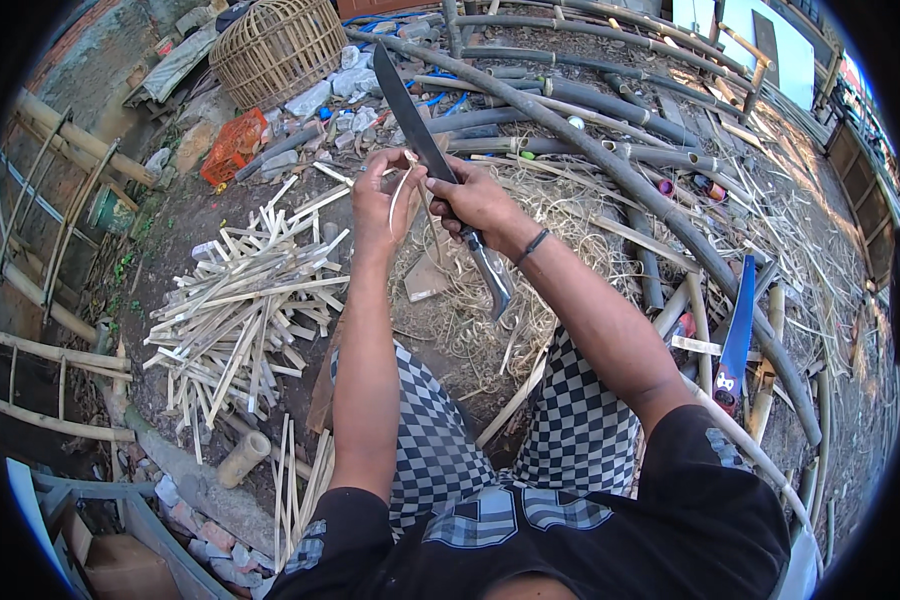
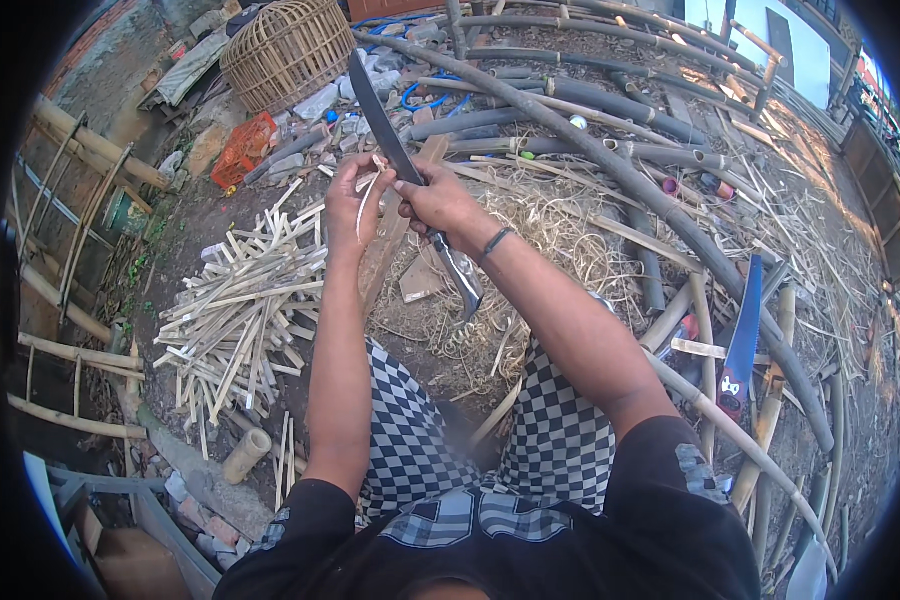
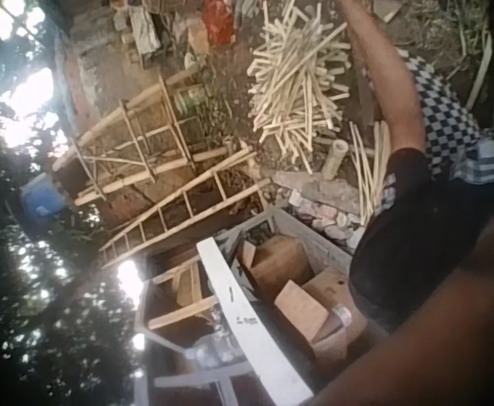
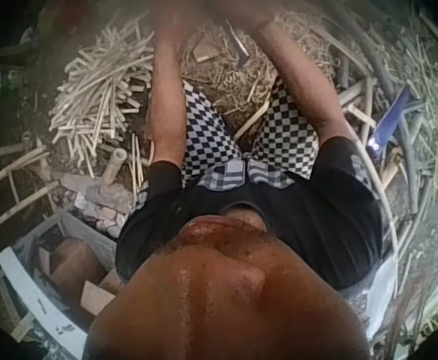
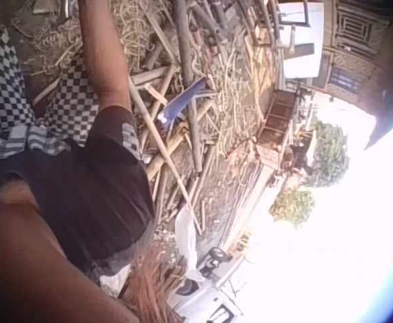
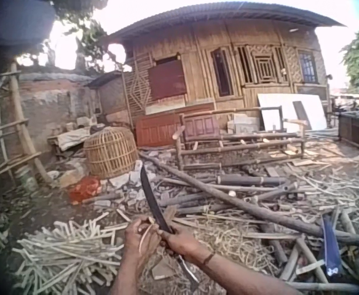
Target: Shaving thin strips from a bamboo piece using a large knife or machete.
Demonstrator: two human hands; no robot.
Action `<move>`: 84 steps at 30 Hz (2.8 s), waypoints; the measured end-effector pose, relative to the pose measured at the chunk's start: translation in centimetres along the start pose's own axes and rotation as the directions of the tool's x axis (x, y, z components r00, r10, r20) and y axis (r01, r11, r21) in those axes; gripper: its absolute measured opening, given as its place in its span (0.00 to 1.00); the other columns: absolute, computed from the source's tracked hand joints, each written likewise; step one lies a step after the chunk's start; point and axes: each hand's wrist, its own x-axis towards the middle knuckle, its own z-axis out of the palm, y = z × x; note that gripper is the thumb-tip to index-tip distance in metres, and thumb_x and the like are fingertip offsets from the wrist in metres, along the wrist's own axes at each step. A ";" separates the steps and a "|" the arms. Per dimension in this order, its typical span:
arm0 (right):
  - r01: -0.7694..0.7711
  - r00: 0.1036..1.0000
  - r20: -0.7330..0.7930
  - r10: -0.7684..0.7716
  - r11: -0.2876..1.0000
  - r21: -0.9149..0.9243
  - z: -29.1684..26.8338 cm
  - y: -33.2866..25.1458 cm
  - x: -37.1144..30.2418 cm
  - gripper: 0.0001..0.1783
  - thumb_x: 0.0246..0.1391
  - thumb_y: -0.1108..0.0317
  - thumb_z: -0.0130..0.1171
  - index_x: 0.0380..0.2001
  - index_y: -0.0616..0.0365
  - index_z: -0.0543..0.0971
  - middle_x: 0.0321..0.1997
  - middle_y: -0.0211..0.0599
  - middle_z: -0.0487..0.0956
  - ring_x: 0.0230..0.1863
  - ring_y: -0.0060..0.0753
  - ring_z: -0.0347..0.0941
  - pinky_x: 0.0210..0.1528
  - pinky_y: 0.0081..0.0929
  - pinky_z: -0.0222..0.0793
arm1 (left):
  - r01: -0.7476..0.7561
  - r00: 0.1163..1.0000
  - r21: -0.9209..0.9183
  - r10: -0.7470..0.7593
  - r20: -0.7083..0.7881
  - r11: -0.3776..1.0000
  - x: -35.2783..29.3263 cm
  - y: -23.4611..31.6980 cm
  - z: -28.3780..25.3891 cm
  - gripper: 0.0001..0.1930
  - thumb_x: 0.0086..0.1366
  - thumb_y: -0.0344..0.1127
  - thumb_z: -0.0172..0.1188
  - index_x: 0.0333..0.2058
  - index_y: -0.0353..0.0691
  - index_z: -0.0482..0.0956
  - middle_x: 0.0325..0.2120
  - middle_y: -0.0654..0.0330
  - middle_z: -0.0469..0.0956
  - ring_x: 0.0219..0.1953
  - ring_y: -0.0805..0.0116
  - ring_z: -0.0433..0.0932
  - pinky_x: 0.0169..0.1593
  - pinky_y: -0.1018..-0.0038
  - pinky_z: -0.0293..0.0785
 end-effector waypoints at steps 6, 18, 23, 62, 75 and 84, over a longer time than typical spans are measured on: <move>0.050 0.998 -0.027 -0.052 0.995 -0.084 -0.4 -0.2 0.5 0.20 0.65 0.70 0.54 0.60 0.51 0.74 0.27 0.25 0.72 0.24 0.16 0.67 0.20 0.19 0.59 | -0.020 1.000 0.079 0.018 0.026 0.997 0.3 1.3 -0.4 0.13 0.62 0.31 0.67 0.42 0.31 0.77 0.36 0.58 0.75 0.39 0.71 0.77 0.43 0.74 0.77; -0.111 0.978 -0.184 0.099 0.992 -0.054 -4.4 2.5 3.5 0.20 0.64 0.73 0.49 0.59 0.54 0.70 0.26 0.30 0.72 0.18 0.16 0.60 0.17 0.19 0.55 | 0.130 0.988 0.065 -0.124 -0.091 0.989 0.3 -1.6 -4.6 0.08 0.71 0.32 0.55 0.41 0.36 0.81 0.33 0.60 0.83 0.37 0.74 0.79 0.45 0.76 0.73; -0.052 0.973 -0.219 0.070 0.995 0.089 -6.2 2.1 3.5 0.18 0.63 0.74 0.47 0.56 0.56 0.70 0.26 0.31 0.71 0.17 0.16 0.60 0.16 0.19 0.55 | 0.176 0.984 0.035 -0.175 -0.022 0.984 0.2 -2.6 -5.4 0.12 0.72 0.34 0.55 0.46 0.31 0.77 0.40 0.54 0.82 0.45 0.65 0.81 0.52 0.68 0.79; -0.053 0.993 0.117 0.024 0.967 0.249 3.4 0.5 -1.9 0.09 0.67 0.66 0.41 0.49 0.50 0.61 0.21 0.26 0.64 0.14 0.17 0.55 0.14 0.24 0.60 | 0.390 0.909 -0.283 -0.416 -0.036 0.876 0.2 -1.0 -3.3 0.13 0.63 0.30 0.66 0.45 0.38 0.76 0.41 0.62 0.79 0.43 0.72 0.79 0.45 0.68 0.84; -0.087 0.985 0.161 0.055 0.976 0.202 3.1 0.2 -2.0 0.26 0.66 0.68 0.40 0.67 0.44 0.56 0.21 0.26 0.63 0.15 0.16 0.57 0.16 0.23 0.62 | 0.437 0.873 -0.435 -0.488 -0.006 0.788 0.2 0.0 -3.6 0.16 0.56 0.23 0.70 0.43 0.37 0.78 0.34 0.64 0.81 0.37 0.74 0.81 0.42 0.73 0.85; -0.108 0.985 0.145 0.088 0.984 0.140 2.3 0.3 -1.4 0.32 0.65 0.70 0.42 0.71 0.40 0.54 0.22 0.27 0.66 0.17 0.16 0.59 0.17 0.23 0.64 | 0.449 0.872 -0.460 -0.488 0.038 0.766 0.0 -0.3 -3.8 0.17 0.55 0.24 0.71 0.43 0.37 0.79 0.34 0.64 0.81 0.38 0.74 0.82 0.44 0.73 0.85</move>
